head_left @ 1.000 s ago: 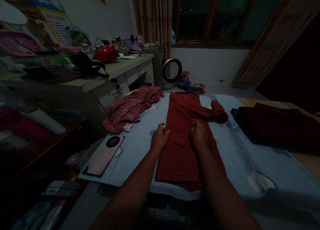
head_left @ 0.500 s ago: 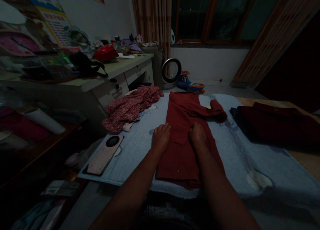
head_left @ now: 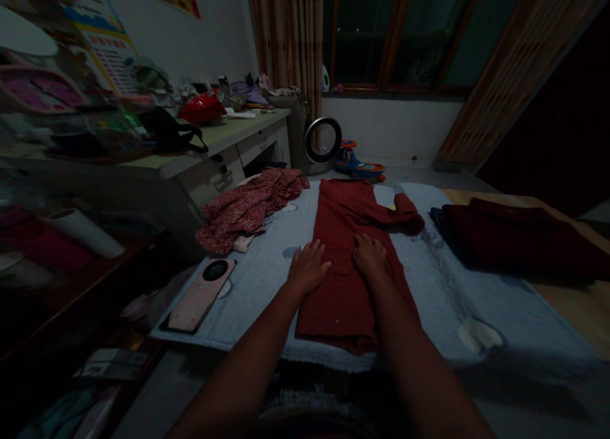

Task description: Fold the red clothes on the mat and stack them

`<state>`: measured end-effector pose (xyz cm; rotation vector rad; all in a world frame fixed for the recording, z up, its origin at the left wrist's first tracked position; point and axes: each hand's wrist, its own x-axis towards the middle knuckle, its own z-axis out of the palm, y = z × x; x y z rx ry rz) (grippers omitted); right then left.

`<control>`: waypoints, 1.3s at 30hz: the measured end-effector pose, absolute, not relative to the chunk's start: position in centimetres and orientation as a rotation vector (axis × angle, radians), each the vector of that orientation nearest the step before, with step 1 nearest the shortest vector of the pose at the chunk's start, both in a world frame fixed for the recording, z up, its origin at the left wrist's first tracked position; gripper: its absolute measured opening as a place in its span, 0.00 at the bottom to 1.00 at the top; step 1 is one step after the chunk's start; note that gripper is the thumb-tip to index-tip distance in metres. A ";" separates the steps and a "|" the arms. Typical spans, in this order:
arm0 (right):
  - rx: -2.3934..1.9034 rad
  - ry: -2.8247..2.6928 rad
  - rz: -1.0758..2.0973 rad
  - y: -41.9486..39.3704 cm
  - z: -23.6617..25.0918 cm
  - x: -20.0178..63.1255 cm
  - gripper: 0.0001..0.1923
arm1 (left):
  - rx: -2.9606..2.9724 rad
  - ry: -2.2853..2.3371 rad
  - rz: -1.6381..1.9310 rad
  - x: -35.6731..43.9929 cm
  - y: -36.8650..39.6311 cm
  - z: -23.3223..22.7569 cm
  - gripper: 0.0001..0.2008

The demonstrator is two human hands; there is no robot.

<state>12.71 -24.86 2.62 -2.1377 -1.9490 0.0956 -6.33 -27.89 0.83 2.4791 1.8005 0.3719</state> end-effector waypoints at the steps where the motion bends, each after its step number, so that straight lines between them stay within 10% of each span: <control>1: -2.145 -1.944 0.094 -24.8 2.6 12.7 0.26 | 2.474 1.800 0.375 -6.3 -27.9 0.9 0.28; 27: -1.970 -2.148 0.090 -33.6 4.3 14.4 0.19 | 2.488 1.591 0.361 -6.7 -33.9 0.7 0.33; 39: -1.729 -1.942 0.681 -36.3 5.7 15.5 0.21 | 2.515 1.421 0.364 -5.5 -36.1 3.4 0.26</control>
